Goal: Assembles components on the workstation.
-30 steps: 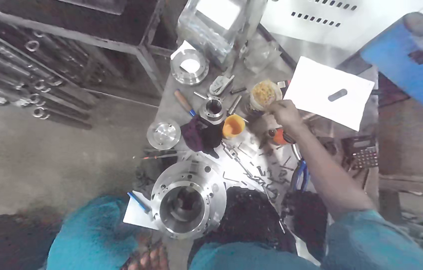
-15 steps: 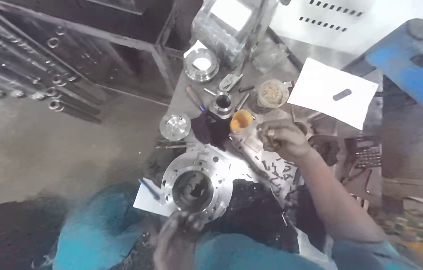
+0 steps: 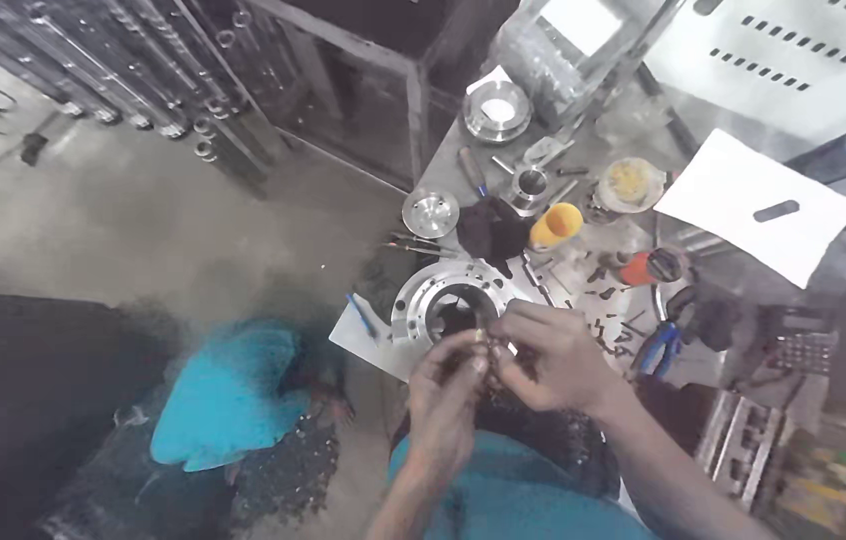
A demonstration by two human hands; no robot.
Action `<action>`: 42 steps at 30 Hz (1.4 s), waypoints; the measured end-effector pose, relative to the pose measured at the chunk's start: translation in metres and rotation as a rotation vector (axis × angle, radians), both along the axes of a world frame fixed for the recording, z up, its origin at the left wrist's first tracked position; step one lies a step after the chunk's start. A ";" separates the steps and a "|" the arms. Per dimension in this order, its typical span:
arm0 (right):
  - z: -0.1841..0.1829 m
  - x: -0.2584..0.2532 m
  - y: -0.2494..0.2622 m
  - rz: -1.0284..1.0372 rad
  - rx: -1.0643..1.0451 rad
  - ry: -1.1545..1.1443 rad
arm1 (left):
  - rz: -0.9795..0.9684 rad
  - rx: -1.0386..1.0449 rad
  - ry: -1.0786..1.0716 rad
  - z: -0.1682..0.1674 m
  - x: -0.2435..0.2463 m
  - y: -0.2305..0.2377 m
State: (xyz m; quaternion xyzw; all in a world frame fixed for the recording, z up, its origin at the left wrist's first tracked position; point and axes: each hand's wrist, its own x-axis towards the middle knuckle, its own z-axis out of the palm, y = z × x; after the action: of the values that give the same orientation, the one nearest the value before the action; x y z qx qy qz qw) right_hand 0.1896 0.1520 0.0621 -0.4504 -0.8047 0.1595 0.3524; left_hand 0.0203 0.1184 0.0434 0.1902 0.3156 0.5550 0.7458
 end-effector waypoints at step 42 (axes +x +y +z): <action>-0.028 -0.038 0.026 -0.260 -0.145 -0.108 | 0.050 0.104 -0.181 -0.050 -0.111 -0.031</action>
State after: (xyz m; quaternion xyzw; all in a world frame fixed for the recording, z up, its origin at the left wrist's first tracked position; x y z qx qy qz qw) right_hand 0.1517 0.1784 0.0342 -0.5831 -0.7437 0.1456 0.2928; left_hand -0.0907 0.0875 -0.0065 0.1697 0.2224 0.6038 0.7465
